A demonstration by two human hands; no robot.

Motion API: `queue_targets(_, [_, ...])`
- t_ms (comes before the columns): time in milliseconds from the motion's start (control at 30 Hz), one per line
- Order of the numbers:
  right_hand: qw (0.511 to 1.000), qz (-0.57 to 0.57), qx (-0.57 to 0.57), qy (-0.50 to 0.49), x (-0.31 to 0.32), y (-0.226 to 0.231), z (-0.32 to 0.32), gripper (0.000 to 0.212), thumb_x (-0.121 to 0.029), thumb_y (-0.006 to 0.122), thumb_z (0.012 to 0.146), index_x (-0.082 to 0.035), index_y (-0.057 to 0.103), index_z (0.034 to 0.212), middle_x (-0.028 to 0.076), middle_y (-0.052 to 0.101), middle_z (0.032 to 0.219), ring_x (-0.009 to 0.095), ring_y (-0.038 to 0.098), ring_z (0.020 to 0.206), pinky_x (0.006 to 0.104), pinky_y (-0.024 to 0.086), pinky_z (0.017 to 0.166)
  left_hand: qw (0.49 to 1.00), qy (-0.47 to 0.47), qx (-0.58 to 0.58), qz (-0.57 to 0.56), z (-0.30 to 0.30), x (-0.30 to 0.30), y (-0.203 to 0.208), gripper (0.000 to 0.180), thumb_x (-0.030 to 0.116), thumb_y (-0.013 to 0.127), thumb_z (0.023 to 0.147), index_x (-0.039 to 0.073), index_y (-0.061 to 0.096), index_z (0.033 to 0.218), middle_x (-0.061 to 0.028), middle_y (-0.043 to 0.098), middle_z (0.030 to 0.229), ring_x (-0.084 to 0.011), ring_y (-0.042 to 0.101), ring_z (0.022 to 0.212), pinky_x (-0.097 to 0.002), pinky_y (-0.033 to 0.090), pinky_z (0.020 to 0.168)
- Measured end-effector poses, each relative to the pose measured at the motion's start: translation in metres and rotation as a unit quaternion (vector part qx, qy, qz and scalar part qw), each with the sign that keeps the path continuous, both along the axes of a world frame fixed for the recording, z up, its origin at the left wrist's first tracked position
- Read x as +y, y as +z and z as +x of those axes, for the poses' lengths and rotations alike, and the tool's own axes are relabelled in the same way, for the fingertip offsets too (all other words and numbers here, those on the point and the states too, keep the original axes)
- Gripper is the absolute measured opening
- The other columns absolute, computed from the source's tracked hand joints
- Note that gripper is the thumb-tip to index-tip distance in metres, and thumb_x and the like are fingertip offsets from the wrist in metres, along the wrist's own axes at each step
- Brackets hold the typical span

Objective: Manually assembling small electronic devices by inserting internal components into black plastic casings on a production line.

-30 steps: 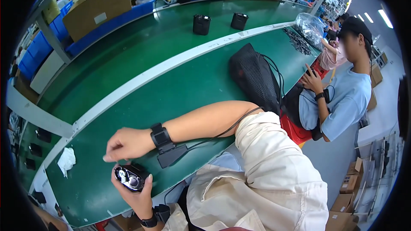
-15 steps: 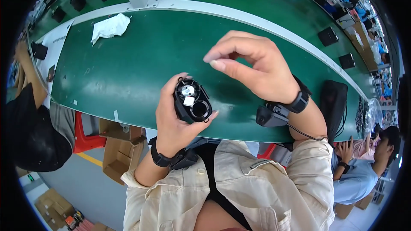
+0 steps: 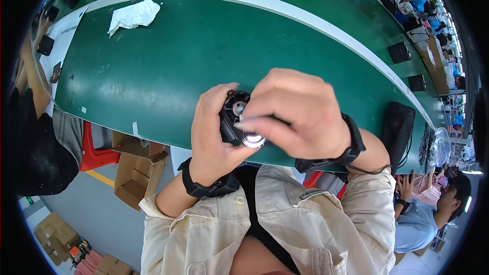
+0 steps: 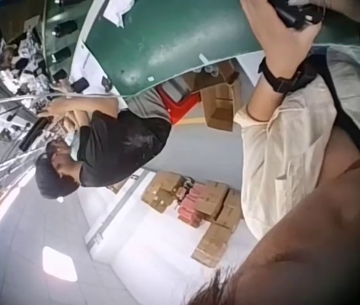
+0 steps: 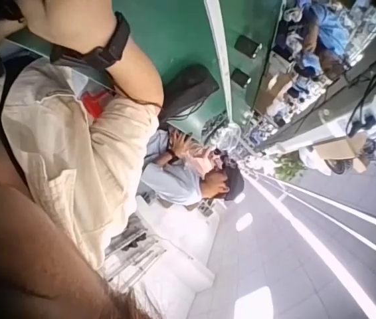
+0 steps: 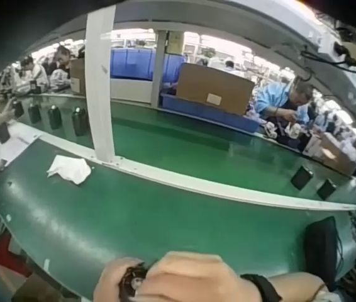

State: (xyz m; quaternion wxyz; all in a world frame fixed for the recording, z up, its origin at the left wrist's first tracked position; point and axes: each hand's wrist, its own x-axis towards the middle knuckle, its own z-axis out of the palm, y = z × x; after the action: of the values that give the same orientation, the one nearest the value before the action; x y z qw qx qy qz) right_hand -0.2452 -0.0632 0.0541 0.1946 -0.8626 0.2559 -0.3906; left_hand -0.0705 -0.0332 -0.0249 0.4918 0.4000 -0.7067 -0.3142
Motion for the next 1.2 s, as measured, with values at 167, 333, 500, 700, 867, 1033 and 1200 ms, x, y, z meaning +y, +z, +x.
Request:
queue_targets(167, [0.960,0.272,-0.056,-0.041,0.001,0.002,-0.003,0.012,-0.005,0.076,0.078,-0.002,0.069,0.087,0.007,0.062,0.080,0.013,0.058,0.066,0.0258,0.045,0.058,0.999,0.011,-0.040,-0.005,0.002,-0.001,0.004,0.090,0.019,0.090,0.059,0.003,0.041,0.132,-0.0138,0.059,0.116,-0.0240,0.061,0.101,-0.0349,0.050,0.087])
queue_targets(333, [0.969,0.238,-0.017,-0.066,0.003,0.007,-0.002,0.010,-0.003,0.074,0.080,-0.002,0.070,0.090,0.007,0.062,0.079,0.012,0.057,0.065,0.0242,0.044,0.057,1.000,-0.002,-0.019,0.010,0.004,-0.003,0.005,0.087,0.019,0.090,0.060,0.003,0.043,0.131,-0.0130,0.060,0.114,-0.0234,0.062,0.099,-0.0345,0.050,0.086])
queue_targets(500, [0.972,0.228,0.050,-0.003,-0.002,0.026,-0.008,0.015,-0.002,0.073,0.080,-0.003,0.072,0.095,0.007,0.062,0.083,0.013,0.057,0.068,0.0248,0.045,0.061,0.998,-0.053,0.000,0.034,0.007,-0.008,0.007,0.087,0.021,0.090,0.059,0.002,0.045,0.130,-0.0125,0.060,0.115,-0.0232,0.062,0.100,-0.0345,0.050,0.086])
queue_targets(700, [0.974,0.167,0.054,0.140,-0.025,0.023,-0.027,0.019,-0.006,0.076,0.078,-0.003,0.072,0.096,0.009,0.061,0.089,0.018,0.058,0.075,0.0285,0.047,0.064,0.969,-0.221,0.026,0.111,0.013,-0.014,0.019,0.082,0.023,0.086,0.058,0.003,0.049,0.128,-0.0168,0.059,0.116,-0.0354,0.060,0.104,-0.0413,0.047,0.090])
queue_targets(867, [0.958,0.215,0.036,0.187,-0.030,0.013,-0.029,0.019,-0.008,0.078,0.076,-0.003,0.072,0.094,0.008,0.060,0.090,0.021,0.058,0.076,0.0303,0.047,0.065,0.965,-0.233,0.008,0.120,0.014,-0.014,0.016,0.083,0.025,0.086,0.058,0.003,0.049,0.128,-0.0172,0.059,0.119,-0.0363,0.059,0.107,-0.0417,0.047,0.092])
queue_targets(1033, [0.951,0.240,0.048,0.187,-0.036,0.010,-0.032,0.017,-0.010,0.079,0.076,-0.004,0.072,0.090,0.007,0.060,0.087,0.018,0.058,0.075,0.0293,0.046,0.064,0.964,-0.235,0.010,0.121,0.015,-0.014,0.017,0.082,0.026,0.086,0.058,0.003,0.049,0.128,-0.0170,0.059,0.119,-0.0362,0.059,0.107,-0.0419,0.046,0.092])
queue_targets(1200, [0.946,0.284,0.042,0.153,-0.036,0.011,-0.025,0.014,-0.009,0.080,0.075,-0.004,0.072,0.086,0.006,0.060,0.082,0.016,0.057,0.071,0.0272,0.043,0.060,0.969,-0.216,0.012,0.123,0.013,-0.013,0.016,0.082,0.026,0.087,0.058,0.003,0.050,0.127,-0.0162,0.059,0.119,-0.0361,0.059,0.107,-0.0416,0.046,0.092])
